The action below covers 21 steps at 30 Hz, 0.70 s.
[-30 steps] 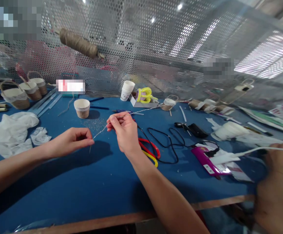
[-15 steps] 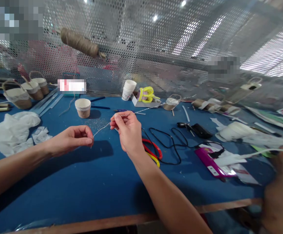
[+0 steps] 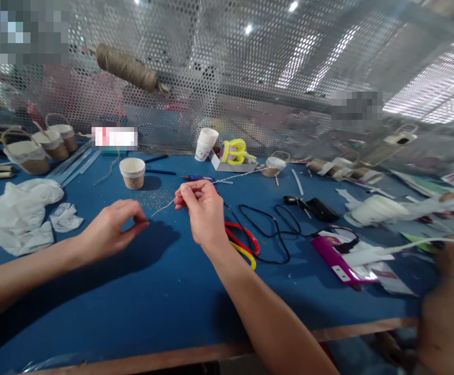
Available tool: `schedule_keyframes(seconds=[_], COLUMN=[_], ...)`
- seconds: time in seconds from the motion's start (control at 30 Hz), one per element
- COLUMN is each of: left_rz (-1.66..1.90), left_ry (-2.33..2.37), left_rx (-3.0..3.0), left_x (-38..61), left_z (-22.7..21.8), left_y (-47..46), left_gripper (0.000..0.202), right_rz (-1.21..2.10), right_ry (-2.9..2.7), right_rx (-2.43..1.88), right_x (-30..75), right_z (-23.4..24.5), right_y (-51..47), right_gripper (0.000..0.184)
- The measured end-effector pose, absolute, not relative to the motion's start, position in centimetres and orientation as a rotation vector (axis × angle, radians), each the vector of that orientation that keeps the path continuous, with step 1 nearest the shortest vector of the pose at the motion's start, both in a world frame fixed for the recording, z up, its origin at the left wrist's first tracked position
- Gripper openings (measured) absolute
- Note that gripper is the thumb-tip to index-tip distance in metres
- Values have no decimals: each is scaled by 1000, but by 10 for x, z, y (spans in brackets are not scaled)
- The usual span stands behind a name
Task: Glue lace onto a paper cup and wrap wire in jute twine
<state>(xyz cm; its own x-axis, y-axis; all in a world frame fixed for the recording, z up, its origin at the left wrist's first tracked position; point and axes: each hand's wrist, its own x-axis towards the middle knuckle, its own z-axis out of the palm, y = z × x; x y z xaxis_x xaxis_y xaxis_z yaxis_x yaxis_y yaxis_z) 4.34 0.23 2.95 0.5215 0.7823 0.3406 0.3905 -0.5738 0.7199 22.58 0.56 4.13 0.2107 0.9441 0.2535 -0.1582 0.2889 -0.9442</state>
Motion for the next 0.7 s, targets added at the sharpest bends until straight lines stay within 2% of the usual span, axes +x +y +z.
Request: schedule_keyframes(seconds=[0.2, 0.37, 0.53, 0.7], left_rz=[540, 450, 473, 932], left_ry=[462, 364, 503, 1012], left_rx=[1152, 896, 1135, 2088], left_x=[40, 45, 46, 47], left_z=[31, 20, 24, 33], left_y=[9, 9, 7, 6], left_gripper=[29, 26, 33, 21], right_rz=[1072, 1086, 1028, 898], right_ry=[-1037, -1071, -1107, -1094], right_rx=[-871, -886, -911, -985], right_x=[228, 225, 223, 223], right_z=[42, 42, 41, 36], right_y=[6, 4, 3, 9], right_gripper=[17, 17, 16, 14])
